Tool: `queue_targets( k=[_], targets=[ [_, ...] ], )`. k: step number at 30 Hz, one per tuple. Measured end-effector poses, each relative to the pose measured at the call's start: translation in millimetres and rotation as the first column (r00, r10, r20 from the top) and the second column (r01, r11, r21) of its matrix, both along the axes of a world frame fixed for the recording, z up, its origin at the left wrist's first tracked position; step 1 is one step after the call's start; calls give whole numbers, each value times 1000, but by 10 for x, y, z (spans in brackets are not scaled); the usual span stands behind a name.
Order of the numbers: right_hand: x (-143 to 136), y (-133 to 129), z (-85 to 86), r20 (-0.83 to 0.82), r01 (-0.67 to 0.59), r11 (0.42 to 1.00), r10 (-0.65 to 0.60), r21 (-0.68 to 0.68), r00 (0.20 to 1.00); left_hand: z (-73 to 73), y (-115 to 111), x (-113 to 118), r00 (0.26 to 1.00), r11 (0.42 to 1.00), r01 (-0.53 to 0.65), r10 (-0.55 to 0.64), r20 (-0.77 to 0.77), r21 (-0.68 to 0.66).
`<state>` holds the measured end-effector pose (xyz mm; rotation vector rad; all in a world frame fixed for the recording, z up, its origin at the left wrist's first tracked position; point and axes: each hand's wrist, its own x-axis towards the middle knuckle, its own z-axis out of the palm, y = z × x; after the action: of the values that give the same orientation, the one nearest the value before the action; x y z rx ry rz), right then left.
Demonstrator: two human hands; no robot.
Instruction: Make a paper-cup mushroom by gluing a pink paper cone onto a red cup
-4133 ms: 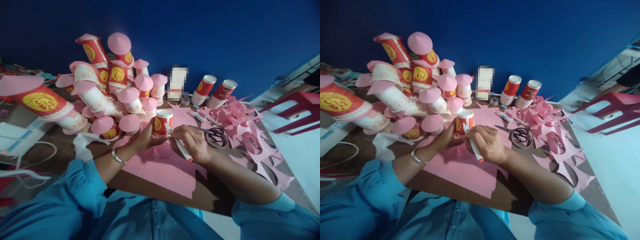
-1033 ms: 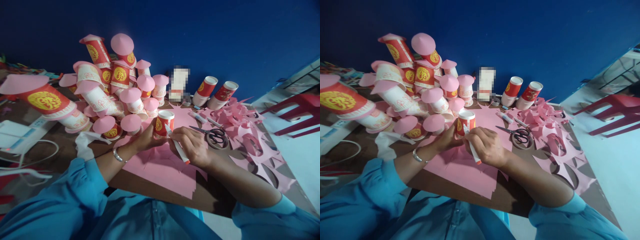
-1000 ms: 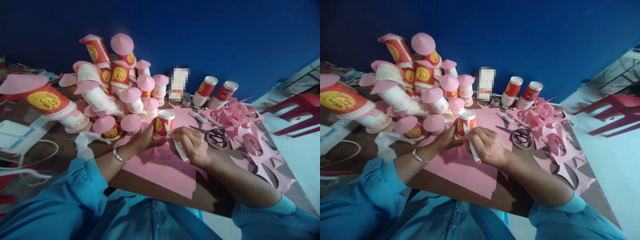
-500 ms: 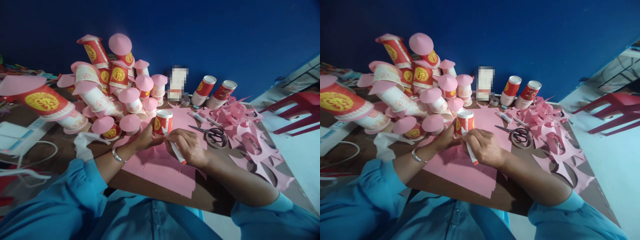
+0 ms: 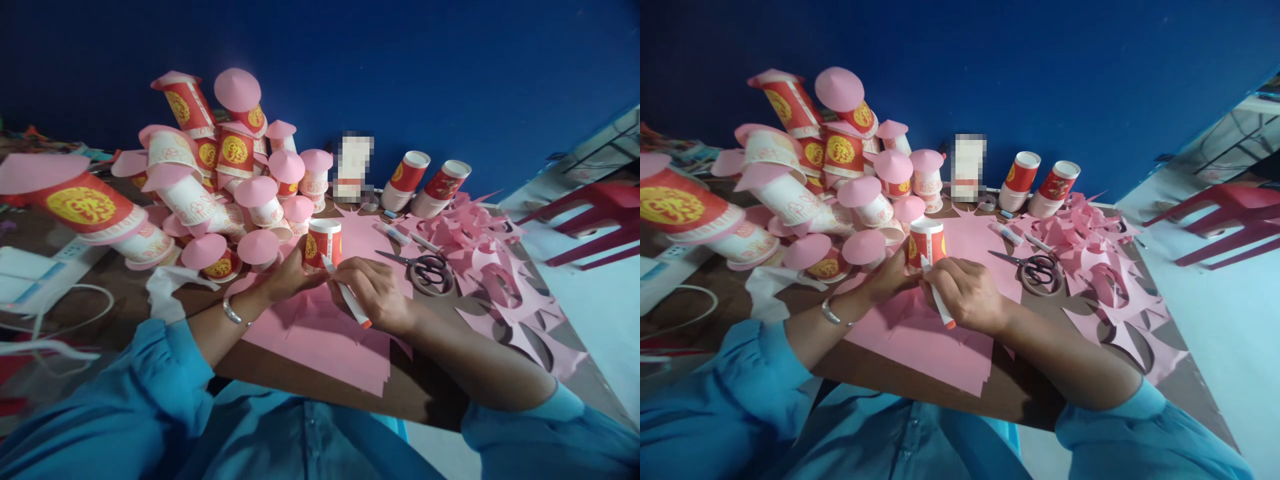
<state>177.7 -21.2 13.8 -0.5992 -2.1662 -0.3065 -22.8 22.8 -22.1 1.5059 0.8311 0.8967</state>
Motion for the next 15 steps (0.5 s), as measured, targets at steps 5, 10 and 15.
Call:
queue_targets(
  k=[5, 10, 15],
  targets=[
    [20, 4, 23, -5, 10, 1000, -11, -15, 1000, 78, -23, 13, 999, 997, -11, 13, 34, -70],
    [34, 12, 40, 5, 19, 1000, -19, -24, 1000, 99, -29, 35, 997, 993, -30, 38, 74, -111],
    [45, 29, 49, -18, 22, 999, -22, -34, 1000, 44, -13, 31, 989, 996, -14, 27, 146, -89]
  ],
)
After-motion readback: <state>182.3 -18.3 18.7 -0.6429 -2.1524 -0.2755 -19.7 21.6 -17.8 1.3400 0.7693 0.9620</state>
